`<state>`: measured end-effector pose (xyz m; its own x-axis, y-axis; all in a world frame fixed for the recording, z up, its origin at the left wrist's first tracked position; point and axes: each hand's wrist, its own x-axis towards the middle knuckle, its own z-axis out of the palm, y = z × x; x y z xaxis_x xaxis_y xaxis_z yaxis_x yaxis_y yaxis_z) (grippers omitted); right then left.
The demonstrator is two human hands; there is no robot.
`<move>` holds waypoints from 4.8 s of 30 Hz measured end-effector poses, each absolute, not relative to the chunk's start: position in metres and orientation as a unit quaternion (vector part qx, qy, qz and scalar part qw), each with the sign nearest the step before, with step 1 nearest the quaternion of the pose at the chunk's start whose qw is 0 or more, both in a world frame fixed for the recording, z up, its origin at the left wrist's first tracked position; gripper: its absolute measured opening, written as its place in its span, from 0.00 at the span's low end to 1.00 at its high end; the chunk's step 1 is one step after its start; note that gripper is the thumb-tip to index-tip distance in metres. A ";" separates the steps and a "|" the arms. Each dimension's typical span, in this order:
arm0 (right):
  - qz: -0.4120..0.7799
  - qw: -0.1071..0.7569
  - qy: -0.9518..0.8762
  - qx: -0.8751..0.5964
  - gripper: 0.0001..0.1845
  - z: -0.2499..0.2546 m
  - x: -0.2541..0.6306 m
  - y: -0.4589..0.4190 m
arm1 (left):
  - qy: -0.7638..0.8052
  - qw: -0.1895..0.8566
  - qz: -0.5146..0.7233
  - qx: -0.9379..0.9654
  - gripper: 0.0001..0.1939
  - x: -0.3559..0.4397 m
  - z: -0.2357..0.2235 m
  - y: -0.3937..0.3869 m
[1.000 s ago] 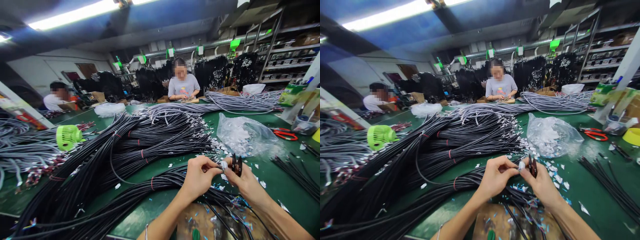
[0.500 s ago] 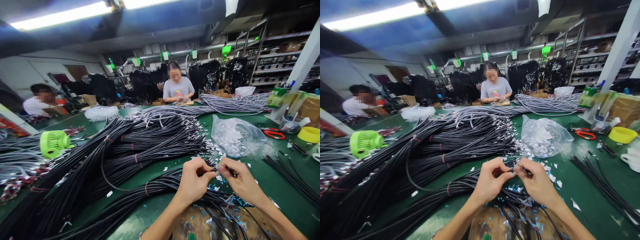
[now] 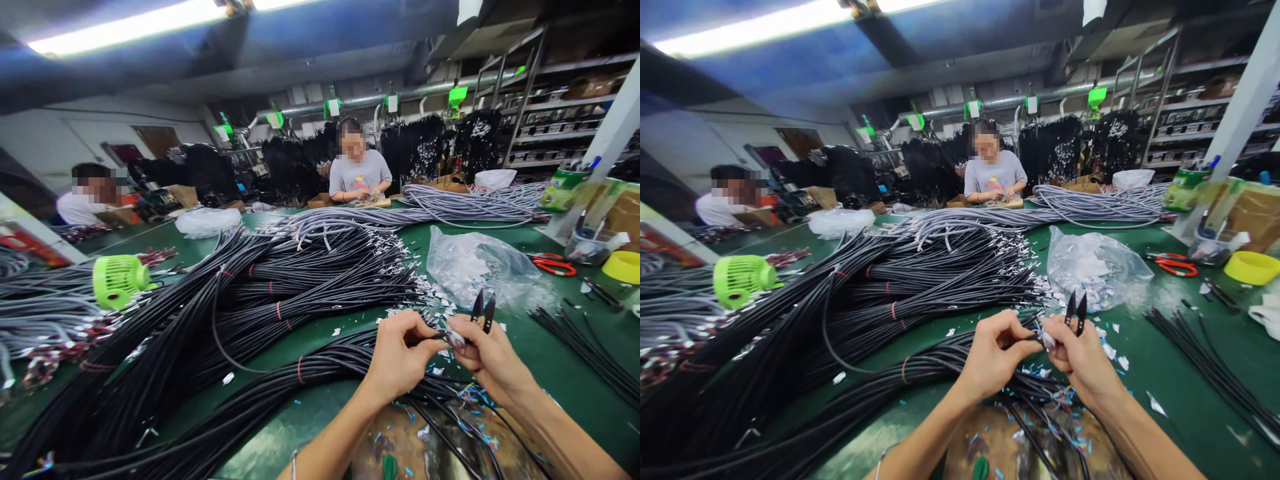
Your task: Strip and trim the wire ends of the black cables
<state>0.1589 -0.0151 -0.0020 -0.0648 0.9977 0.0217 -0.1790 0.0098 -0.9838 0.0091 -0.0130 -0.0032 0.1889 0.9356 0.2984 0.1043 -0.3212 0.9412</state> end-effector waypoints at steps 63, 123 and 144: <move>0.179 0.500 -0.731 -0.428 0.03 -0.002 0.166 -0.028 | 0.430 0.307 0.503 0.684 0.06 0.004 0.002 -0.018; 0.053 0.550 -0.684 -0.476 0.13 -0.014 0.162 -0.033 | 0.428 0.176 0.548 0.697 0.07 0.008 0.002 -0.025; 0.168 0.564 -0.662 -0.464 0.17 -0.012 0.161 -0.031 | 0.417 0.190 0.535 0.710 0.07 0.009 0.001 -0.025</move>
